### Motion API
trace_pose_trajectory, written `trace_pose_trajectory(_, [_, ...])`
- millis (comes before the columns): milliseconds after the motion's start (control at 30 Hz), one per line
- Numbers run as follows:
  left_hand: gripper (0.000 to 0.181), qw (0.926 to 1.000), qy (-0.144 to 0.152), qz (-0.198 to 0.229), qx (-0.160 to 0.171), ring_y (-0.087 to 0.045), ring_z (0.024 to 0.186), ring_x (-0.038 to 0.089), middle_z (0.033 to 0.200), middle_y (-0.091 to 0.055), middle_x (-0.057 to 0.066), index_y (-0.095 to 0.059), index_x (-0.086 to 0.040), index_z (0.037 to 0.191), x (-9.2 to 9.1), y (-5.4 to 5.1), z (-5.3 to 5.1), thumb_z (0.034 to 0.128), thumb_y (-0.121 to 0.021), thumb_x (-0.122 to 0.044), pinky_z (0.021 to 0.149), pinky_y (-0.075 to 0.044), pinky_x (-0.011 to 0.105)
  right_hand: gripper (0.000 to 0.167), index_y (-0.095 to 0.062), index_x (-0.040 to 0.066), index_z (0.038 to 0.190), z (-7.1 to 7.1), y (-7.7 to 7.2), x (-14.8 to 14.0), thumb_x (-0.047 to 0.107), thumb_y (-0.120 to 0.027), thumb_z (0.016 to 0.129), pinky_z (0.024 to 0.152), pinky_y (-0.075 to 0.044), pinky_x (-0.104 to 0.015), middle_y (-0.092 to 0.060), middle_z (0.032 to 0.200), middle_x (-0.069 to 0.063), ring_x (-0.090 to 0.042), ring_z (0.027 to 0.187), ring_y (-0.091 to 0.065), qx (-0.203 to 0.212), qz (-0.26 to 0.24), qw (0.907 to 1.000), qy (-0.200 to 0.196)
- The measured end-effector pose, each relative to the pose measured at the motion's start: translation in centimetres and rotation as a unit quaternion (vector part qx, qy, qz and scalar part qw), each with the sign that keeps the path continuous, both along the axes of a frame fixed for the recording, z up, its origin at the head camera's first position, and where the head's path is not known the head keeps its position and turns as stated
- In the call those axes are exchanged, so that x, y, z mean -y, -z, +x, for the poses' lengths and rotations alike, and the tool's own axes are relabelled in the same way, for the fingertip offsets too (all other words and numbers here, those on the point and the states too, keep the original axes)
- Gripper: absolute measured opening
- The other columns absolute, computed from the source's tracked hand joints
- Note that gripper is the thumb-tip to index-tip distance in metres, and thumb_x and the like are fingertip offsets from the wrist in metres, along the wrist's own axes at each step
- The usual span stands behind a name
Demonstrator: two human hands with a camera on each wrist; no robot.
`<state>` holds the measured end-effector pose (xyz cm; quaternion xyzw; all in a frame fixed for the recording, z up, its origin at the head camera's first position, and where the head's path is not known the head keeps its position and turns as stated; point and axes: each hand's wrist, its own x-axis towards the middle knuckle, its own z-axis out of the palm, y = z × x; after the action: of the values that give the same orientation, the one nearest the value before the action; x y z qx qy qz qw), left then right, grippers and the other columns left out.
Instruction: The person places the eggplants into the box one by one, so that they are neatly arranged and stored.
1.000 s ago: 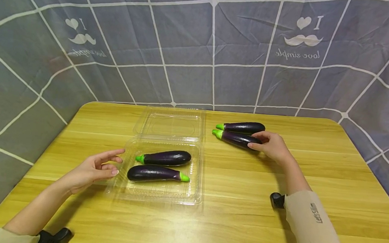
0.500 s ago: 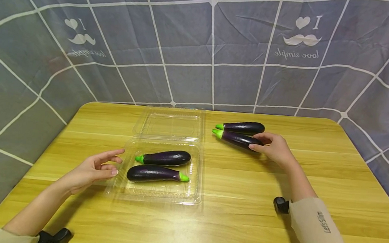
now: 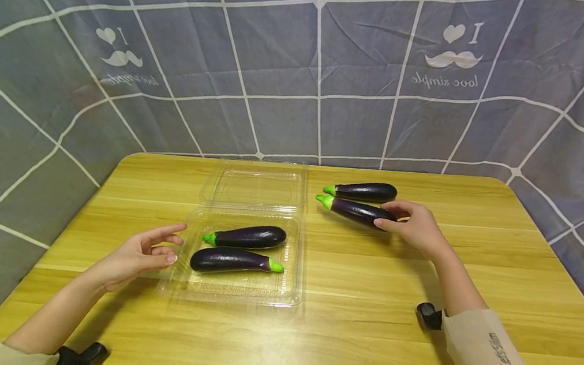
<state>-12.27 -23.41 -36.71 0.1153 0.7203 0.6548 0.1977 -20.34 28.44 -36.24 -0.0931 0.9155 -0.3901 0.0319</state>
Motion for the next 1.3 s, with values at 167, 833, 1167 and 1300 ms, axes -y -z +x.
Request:
trace_pose_trajectory(167, [0.067, 1.0000, -0.004, -0.003, 0.002, -0.056, 0.088, 0.009, 0.117, -0.041, 0.018, -0.023, 0.009, 0.142, 0.0, -0.1, 0.0, 0.0873, -0.061, 0.001, 0.078, -0.052, 0.024, 0.047, -0.062, 0.001, 0.116, 0.3, -0.2, 0.2, 0.032, -0.072, 0.082, 0.075, -0.045, -0.011, -0.059, 0.115, -0.016, -0.014, 0.099, -0.052, -0.018, -0.008, 0.9998, -0.001])
trace_pose_trajectory(833, [0.068, 1.0000, -0.001, 0.005, 0.005, -0.056, 0.086, 0.008, 0.118, -0.040, 0.019, -0.023, 0.009, 0.142, 0.0, -0.1, 0.0, 0.0875, -0.061, 0.001, 0.077, -0.052, 0.024, 0.041, -0.063, 0.002, 0.115, 2.3, -1.8, 1.6, 0.023, -0.074, 0.081, 0.077, -0.047, -0.012, -0.059, 0.111, -0.012, -0.003, 0.092, -0.053, -0.024, -0.047, 0.9980, -0.035])
trace_pose_trajectory(1167, [0.068, 1.0000, -0.002, 0.004, 0.005, -0.056, 0.086, 0.008, 0.118, -0.040, 0.020, -0.022, 0.009, 0.143, 0.0, -0.2, 0.0, 0.0874, -0.061, 0.001, 0.077, -0.052, 0.024, 0.043, -0.061, 0.002, 0.118, 3.4, -2.6, 2.2, 0.022, -0.074, 0.081, 0.075, -0.050, -0.018, -0.059, 0.113, -0.013, -0.008, 0.093, -0.057, -0.002, -0.058, 0.9971, -0.050])
trace_pose_trajectory(1300, [0.068, 1.0000, -0.001, 0.007, 0.004, -0.056, 0.086, 0.008, 0.117, -0.041, 0.019, -0.022, 0.009, 0.143, 0.0, -0.1, 0.0, 0.0875, -0.061, 0.001, 0.077, -0.052, 0.024, 0.042, -0.063, 0.001, 0.115, 3.8, -3.0, 2.8, 0.020, -0.075, 0.080, 0.073, -0.051, -0.019, -0.060, 0.111, -0.014, -0.010, 0.090, -0.058, -0.010, -0.059, 0.9963, -0.062])
